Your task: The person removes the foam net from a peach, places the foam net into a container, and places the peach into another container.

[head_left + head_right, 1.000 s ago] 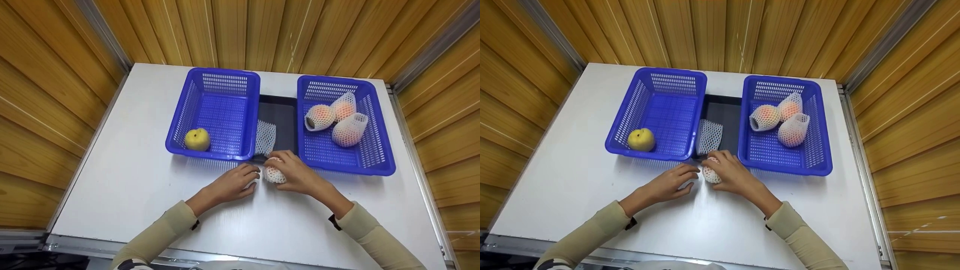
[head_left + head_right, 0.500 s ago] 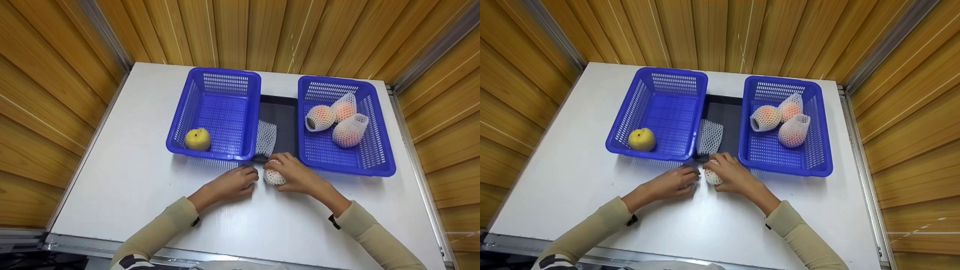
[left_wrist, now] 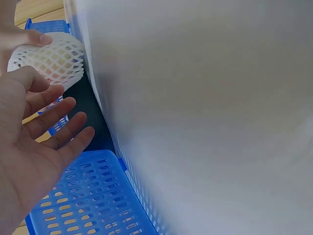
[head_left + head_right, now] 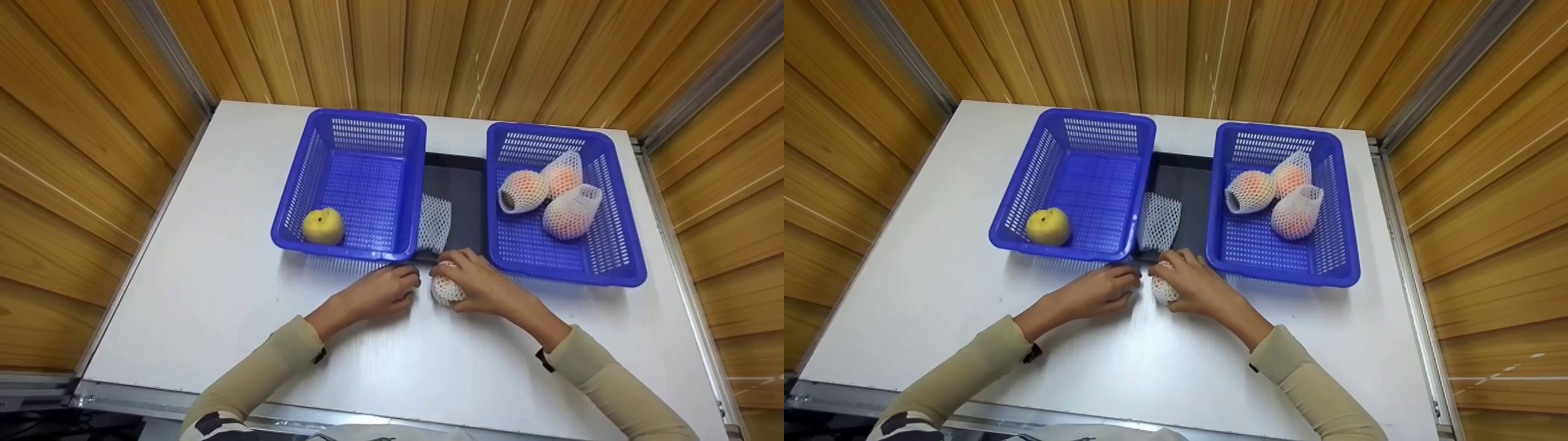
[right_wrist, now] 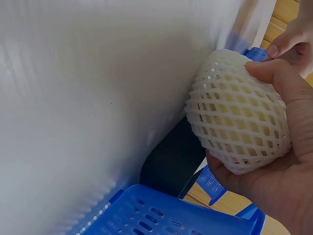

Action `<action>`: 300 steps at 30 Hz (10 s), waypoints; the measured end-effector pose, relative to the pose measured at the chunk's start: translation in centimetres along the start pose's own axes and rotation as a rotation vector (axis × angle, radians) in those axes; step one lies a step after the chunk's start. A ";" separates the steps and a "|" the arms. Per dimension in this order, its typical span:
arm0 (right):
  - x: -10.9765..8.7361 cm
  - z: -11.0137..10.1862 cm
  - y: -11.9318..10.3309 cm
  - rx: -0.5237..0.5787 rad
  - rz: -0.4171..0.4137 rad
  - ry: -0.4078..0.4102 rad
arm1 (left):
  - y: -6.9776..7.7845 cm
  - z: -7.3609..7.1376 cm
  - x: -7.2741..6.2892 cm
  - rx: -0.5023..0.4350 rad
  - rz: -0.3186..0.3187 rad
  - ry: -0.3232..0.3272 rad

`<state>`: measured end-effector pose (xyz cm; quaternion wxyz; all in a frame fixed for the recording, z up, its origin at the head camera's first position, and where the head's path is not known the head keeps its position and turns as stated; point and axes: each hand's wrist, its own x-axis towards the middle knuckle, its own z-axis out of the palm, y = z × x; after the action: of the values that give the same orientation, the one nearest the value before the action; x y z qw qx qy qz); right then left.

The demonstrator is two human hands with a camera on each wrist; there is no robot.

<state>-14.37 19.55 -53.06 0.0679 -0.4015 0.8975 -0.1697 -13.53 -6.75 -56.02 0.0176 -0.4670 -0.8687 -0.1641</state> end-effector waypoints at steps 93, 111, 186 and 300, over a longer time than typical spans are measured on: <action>-1.1 2.8 -2.0 -0.194 0.043 0.111 | 0.1 -0.6 0.2 0.028 0.032 0.022; -0.5 1.6 -2.4 0.045 0.071 0.252 | 0.4 -1.0 0.1 0.023 0.014 0.034; 4.0 -6.6 -3.9 1.432 -0.005 0.668 | 1.1 -7.7 5.2 -0.463 0.041 0.802; -1.3 -10.6 2.6 -0.049 0.367 0.399 | -13.6 -13.9 0.2 -0.089 -0.700 -0.394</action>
<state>-18.02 24.80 -44.08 -0.0903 -0.1921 0.9548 -0.2082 -26.48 -17.74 -46.48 -0.2263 -0.1656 -0.9541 -0.1048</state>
